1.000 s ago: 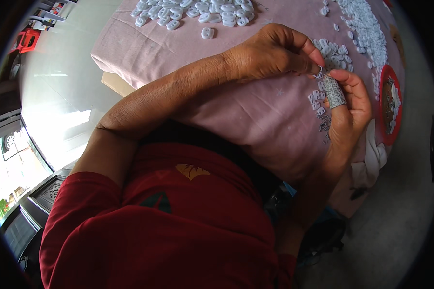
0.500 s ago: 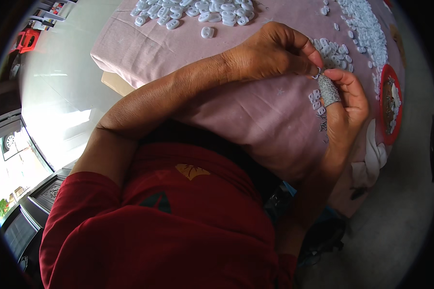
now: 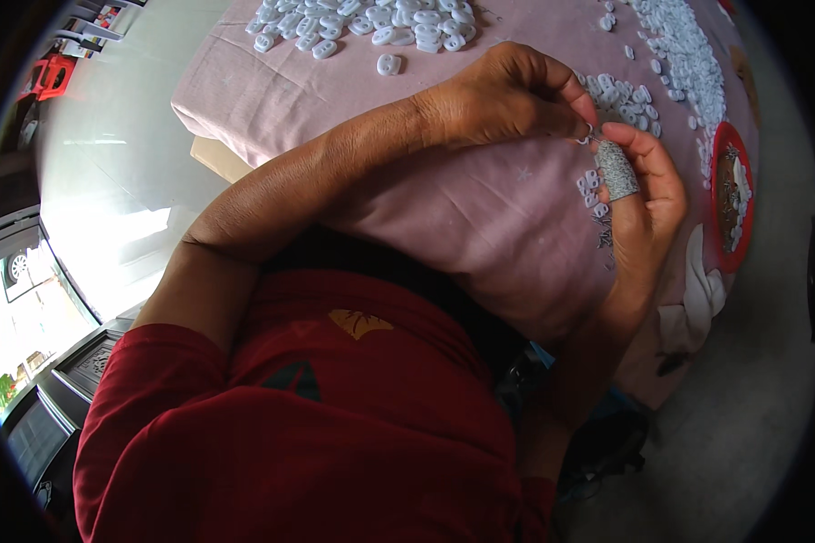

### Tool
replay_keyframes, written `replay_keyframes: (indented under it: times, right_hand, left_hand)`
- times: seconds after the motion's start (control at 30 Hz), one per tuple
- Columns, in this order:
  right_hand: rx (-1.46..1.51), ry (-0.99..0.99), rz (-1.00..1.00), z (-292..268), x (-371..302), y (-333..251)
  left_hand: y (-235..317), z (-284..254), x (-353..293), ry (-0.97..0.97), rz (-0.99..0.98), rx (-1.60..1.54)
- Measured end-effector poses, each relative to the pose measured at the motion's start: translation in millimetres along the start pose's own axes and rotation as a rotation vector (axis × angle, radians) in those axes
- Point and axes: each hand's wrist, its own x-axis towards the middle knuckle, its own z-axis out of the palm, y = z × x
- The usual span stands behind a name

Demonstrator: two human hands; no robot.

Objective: The person assembles small white plastic components by hand, inserting metal rings into them.

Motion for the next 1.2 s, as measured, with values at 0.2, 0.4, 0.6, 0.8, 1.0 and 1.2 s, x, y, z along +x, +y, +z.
replay_keyframes:
  times: [0.2,0.4,0.6,0.8,1.0,1.2]
  right_hand:
    - [-0.159,-0.014,-0.007,-3.8,0.4,8.8]
    - [-0.32,-0.028,-0.165,-3.2,2.4,12.6]
    - [-0.384,-0.011,-0.179,-1.2,0.9,12.7]
    - [-0.378,-0.046,-0.174,-4.8,3.4,11.9]
    - [-0.439,-0.052,-0.161,-3.4,2.2,12.4]
    - [-0.481,-0.047,-0.223,-1.6,1.6,14.9]
  left_hand:
    - [-1.0,-2.1,1.5,-0.006,0.007,0.0]
    - [4.1,-2.4,-1.0,0.024,-0.134,-0.056]
    - [4.8,-4.2,-1.2,-0.021,-0.284,-0.05]
    - [7.0,-2.5,-2.5,-0.036,-0.246,0.001]
    - [5.2,-2.9,-1.7,-0.053,-0.22,0.01]
    - [0.7,-0.3,0.6,-0.068,-0.211,0.05]
